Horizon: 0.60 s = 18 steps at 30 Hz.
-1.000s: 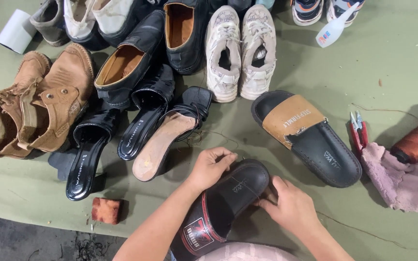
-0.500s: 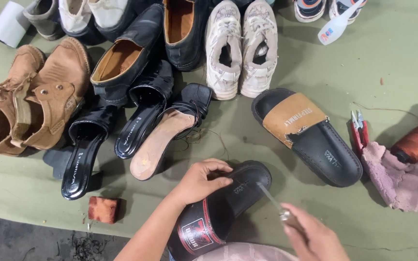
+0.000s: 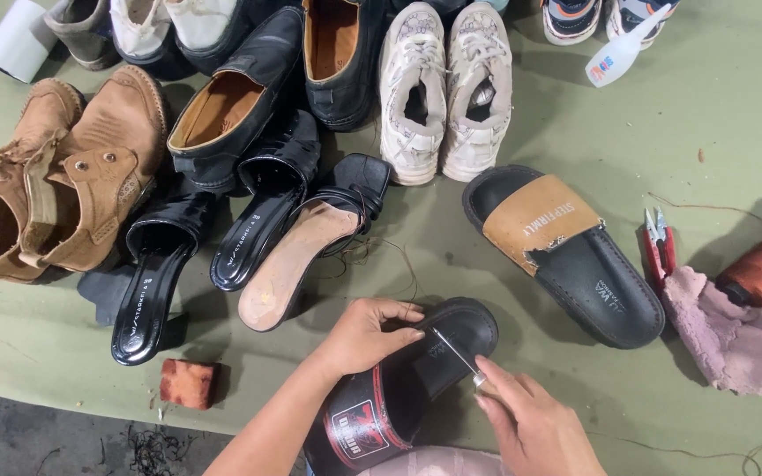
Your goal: Hand-stitching the sole of a black sandal using a stitching awl and thread on a workbench filled with various shoes.
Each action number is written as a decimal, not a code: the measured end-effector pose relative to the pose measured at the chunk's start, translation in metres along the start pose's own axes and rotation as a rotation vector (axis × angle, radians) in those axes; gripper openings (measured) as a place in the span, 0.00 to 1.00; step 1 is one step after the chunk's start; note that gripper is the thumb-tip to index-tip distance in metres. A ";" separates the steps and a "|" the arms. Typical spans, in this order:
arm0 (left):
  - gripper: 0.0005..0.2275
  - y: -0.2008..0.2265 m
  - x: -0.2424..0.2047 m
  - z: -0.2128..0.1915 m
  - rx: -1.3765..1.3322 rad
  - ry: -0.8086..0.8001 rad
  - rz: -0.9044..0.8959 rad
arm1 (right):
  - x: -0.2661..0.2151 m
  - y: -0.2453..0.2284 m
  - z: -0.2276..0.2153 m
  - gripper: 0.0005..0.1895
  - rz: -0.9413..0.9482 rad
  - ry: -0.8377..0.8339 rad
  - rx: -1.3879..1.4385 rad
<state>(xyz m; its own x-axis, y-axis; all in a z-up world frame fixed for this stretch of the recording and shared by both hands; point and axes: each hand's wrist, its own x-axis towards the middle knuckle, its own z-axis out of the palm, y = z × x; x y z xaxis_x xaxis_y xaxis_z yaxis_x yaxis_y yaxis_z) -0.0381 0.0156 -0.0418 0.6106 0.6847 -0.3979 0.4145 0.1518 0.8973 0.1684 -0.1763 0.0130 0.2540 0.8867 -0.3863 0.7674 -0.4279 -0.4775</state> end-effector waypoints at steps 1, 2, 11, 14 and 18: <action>0.12 0.001 0.000 0.000 0.000 0.000 -0.006 | 0.001 0.004 0.004 0.27 -0.021 0.008 -0.014; 0.12 0.002 0.000 0.000 -0.001 0.000 -0.012 | 0.002 0.008 0.008 0.27 -0.041 0.016 -0.029; 0.11 -0.002 0.002 0.000 -0.012 -0.009 -0.003 | 0.008 0.018 0.014 0.27 -0.024 -0.026 -0.058; 0.11 -0.003 0.003 0.001 -0.053 -0.019 -0.016 | 0.008 -0.009 -0.007 0.33 0.120 -0.131 -0.019; 0.10 -0.002 0.003 0.000 -0.056 -0.015 -0.008 | 0.005 -0.009 -0.006 0.30 0.100 -0.068 0.040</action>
<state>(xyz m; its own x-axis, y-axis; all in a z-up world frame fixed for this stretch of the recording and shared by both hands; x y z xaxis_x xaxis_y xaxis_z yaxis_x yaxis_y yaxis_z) -0.0374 0.0174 -0.0441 0.6177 0.6723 -0.4080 0.3815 0.1974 0.9030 0.1664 -0.1670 0.0196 0.2866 0.8259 -0.4856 0.7156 -0.5215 -0.4647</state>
